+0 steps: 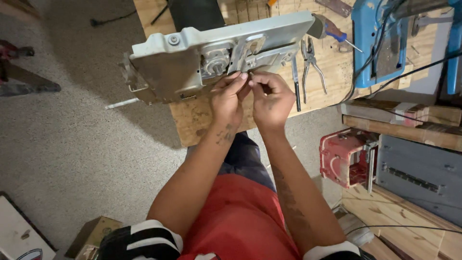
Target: Disassembling a motor-driven tool assembly using various hand tools on a workbench.
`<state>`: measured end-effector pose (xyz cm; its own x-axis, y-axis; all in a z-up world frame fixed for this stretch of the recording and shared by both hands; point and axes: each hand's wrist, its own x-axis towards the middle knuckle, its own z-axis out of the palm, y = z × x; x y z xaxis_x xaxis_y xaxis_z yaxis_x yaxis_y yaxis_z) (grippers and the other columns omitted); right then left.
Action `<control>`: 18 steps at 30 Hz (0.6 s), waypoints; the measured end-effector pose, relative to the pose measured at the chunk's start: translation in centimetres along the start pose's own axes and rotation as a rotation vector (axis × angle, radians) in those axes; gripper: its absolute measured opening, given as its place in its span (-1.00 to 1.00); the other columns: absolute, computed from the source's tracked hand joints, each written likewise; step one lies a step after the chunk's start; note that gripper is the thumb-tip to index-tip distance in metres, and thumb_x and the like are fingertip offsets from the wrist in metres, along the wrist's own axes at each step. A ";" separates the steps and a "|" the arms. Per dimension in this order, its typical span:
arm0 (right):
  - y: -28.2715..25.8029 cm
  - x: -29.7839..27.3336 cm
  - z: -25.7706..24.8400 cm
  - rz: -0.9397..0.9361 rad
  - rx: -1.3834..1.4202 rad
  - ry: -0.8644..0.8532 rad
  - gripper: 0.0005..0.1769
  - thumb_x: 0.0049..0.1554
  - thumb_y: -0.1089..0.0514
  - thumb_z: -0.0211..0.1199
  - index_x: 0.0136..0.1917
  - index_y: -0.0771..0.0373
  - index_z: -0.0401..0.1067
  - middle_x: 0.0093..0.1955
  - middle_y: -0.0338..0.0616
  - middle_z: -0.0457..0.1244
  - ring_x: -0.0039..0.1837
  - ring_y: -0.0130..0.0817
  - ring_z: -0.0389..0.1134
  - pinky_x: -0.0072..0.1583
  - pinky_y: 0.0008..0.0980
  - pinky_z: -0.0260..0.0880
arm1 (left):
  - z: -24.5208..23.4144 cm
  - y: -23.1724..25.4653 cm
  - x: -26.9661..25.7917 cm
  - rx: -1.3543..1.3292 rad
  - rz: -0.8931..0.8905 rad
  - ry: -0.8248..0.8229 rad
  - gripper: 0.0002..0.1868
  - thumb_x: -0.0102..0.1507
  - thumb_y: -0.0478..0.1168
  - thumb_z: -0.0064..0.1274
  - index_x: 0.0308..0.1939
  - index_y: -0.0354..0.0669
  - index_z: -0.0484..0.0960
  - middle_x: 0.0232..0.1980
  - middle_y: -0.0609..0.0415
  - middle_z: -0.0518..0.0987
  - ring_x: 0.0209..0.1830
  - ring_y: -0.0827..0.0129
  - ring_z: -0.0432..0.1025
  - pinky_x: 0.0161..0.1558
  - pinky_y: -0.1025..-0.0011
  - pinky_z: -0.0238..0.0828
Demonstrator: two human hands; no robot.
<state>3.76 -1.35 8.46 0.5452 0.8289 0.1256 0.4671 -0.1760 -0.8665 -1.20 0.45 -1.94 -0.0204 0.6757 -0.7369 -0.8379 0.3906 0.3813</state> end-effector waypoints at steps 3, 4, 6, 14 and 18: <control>-1.2 0.1 0.1 -0.108 -0.015 -0.063 -0.85 0.06 0.56 0.39 -0.12 0.43 0.60 -0.10 0.13 0.40 -0.02 -0.04 0.51 0.00 -0.25 0.59 | -0.2 0.0 0.2 0.014 -0.016 0.004 -0.81 0.06 -0.49 0.41 -0.31 -0.43 0.70 -0.27 -0.27 0.68 -0.25 -0.01 0.65 -0.17 0.02 0.71; -1.4 0.0 0.1 -0.132 -0.017 -0.073 -0.86 0.07 0.55 0.39 -0.13 0.42 0.61 -0.13 0.12 0.39 -0.04 -0.03 0.52 -0.04 -0.25 0.58 | -0.2 0.3 0.1 0.039 -0.030 -0.005 -0.78 0.05 -0.46 0.42 -0.28 -0.43 0.71 -0.27 -0.25 0.68 -0.23 -0.01 0.64 -0.14 0.00 0.69; -1.1 0.1 0.1 -0.156 -0.018 -0.086 -0.86 0.08 0.55 0.38 -0.14 0.40 0.61 -0.15 0.12 0.39 -0.06 -0.01 0.52 -0.07 -0.25 0.57 | -0.3 0.5 0.2 0.064 -0.043 -0.012 -0.74 0.04 -0.44 0.44 -0.24 -0.42 0.71 -0.26 -0.23 0.68 -0.21 -0.01 0.64 -0.11 -0.02 0.68; -0.8 -0.7 0.8 -0.080 0.039 -0.032 -0.86 0.11 0.50 0.38 -0.12 0.41 0.45 -0.20 0.14 0.41 -0.07 -0.07 0.53 -0.04 -0.17 0.55 | -0.6 0.8 0.3 0.151 -0.033 -0.055 -0.68 0.04 -0.37 0.46 -0.17 -0.40 0.73 -0.23 -0.25 0.69 -0.21 0.03 0.63 -0.11 -0.06 0.66; -0.5 -0.9 1.1 -0.113 0.066 -0.011 -0.86 0.14 0.52 0.35 -0.11 0.44 0.41 -0.18 0.17 0.40 -0.06 -0.08 0.52 -0.02 -0.14 0.54 | -0.3 1.0 0.0 0.153 -0.053 -0.031 -0.66 0.04 -0.37 0.47 -0.18 -0.41 0.71 -0.26 -0.20 0.68 -0.24 0.07 0.63 -0.13 0.02 0.66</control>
<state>2.31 -1.45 8.22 0.4838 0.8474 0.2188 0.4777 -0.0461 -0.8773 -2.21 0.64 -1.69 0.0404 0.6696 -0.7416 -0.7441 0.5155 0.4250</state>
